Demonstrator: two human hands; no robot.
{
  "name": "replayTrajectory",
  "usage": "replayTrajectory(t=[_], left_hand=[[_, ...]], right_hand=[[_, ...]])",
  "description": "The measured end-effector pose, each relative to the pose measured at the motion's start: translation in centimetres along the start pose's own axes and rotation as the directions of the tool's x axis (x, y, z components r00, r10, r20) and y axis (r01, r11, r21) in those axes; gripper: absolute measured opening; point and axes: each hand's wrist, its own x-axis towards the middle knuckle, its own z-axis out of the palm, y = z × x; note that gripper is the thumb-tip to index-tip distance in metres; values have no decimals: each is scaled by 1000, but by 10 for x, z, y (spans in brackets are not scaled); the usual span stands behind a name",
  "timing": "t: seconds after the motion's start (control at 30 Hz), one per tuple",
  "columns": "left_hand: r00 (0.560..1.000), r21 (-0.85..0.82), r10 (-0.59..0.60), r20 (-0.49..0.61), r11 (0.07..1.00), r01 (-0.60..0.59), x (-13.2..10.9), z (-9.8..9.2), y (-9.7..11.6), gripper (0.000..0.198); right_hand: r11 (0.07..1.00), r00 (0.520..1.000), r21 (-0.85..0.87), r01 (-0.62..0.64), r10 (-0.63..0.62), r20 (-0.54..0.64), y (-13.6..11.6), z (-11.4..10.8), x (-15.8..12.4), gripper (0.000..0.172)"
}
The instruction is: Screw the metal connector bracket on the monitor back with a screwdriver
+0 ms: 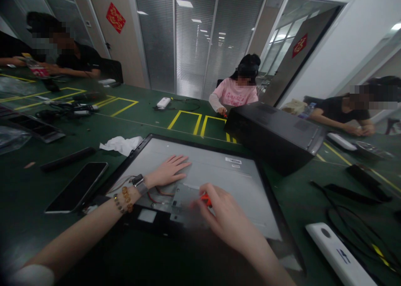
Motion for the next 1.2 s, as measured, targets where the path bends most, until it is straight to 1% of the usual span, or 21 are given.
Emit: replayTrajectory(t=[0.2,0.37,0.43,0.57,0.73,0.83,0.97,1.1,1.2], left_hand=[[1000,1,-8,9,1000,8,0,0,0,53],[1000,-2,6,-11,1000,-6,0,1,-1,52],[1000,0,11,-17,1000,-11,0,1,-1,52],[1000,5,4,-10,1000,-4,0,1,-1,52],[1000,11,0,-22,1000,0,0,2,-1,52],[1000,12,1,-16,1000,-1,0,2,-1,52],[1000,11,-2,-9,1000,2,0,1,-1,52],[1000,13,6,-12,1000,-6,0,2,-1,52],[1000,12,6,-15,1000,-6,0,3,-2,52]], right_hand=[[1000,999,30,3,-5,42,-4,-4,-1,14],[997,996,52,48,-52,72,-7,-7,0,20],[997,995,46,66,-70,74,-9,-8,0,18],[998,997,14,54,-55,60,-8,-7,-1,4],[989,998,-138,56,-56,4,3,1,1,7],[993,999,-105,54,-54,-5,5,2,0,6],[998,999,-45,45,-45,-3,1,0,-2,7],[1000,999,0,22,-22,27,-5,-4,-2,10],[999,998,15,29,-30,51,-7,-7,-3,12]])
